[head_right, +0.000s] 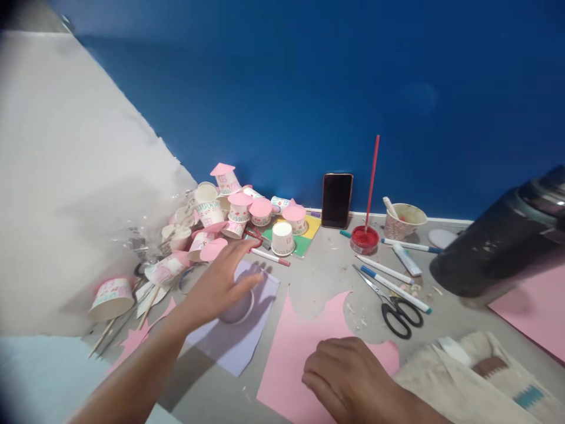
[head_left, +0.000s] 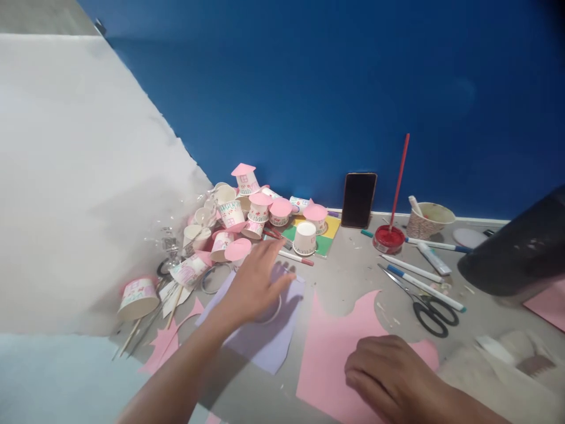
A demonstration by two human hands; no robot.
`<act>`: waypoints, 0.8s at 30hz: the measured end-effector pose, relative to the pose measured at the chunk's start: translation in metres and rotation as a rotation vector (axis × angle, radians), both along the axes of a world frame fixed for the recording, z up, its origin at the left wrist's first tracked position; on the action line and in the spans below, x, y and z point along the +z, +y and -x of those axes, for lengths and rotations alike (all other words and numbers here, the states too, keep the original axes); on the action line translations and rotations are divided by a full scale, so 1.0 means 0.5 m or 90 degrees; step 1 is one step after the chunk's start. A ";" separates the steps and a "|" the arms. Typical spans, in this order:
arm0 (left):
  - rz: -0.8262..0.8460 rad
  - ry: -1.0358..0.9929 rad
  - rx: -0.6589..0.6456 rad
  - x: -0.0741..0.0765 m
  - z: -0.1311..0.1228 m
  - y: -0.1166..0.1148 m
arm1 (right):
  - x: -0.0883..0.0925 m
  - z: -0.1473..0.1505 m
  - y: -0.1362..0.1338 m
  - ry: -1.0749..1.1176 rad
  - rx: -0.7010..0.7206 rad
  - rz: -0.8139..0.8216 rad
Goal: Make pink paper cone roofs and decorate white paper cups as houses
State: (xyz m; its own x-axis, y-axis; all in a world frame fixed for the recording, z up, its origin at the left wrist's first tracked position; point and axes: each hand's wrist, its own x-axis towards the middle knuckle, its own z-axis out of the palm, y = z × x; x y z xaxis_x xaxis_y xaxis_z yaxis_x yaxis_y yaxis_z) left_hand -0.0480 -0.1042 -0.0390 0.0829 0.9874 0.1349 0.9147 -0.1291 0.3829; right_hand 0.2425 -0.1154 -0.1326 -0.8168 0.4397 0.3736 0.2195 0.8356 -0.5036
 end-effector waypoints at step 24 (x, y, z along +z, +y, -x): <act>0.072 -0.374 -0.011 0.034 -0.004 0.149 | 0.023 -0.006 0.011 -0.029 -0.052 0.056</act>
State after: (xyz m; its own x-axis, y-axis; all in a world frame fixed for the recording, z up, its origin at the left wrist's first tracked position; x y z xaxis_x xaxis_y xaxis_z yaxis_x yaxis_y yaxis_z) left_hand -0.0459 -0.0295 -0.0219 0.0426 0.9975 0.0570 0.5438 -0.0711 0.8362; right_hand 0.2456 -0.1100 -0.1211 -0.7918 0.5351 0.2944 0.3091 0.7668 -0.5626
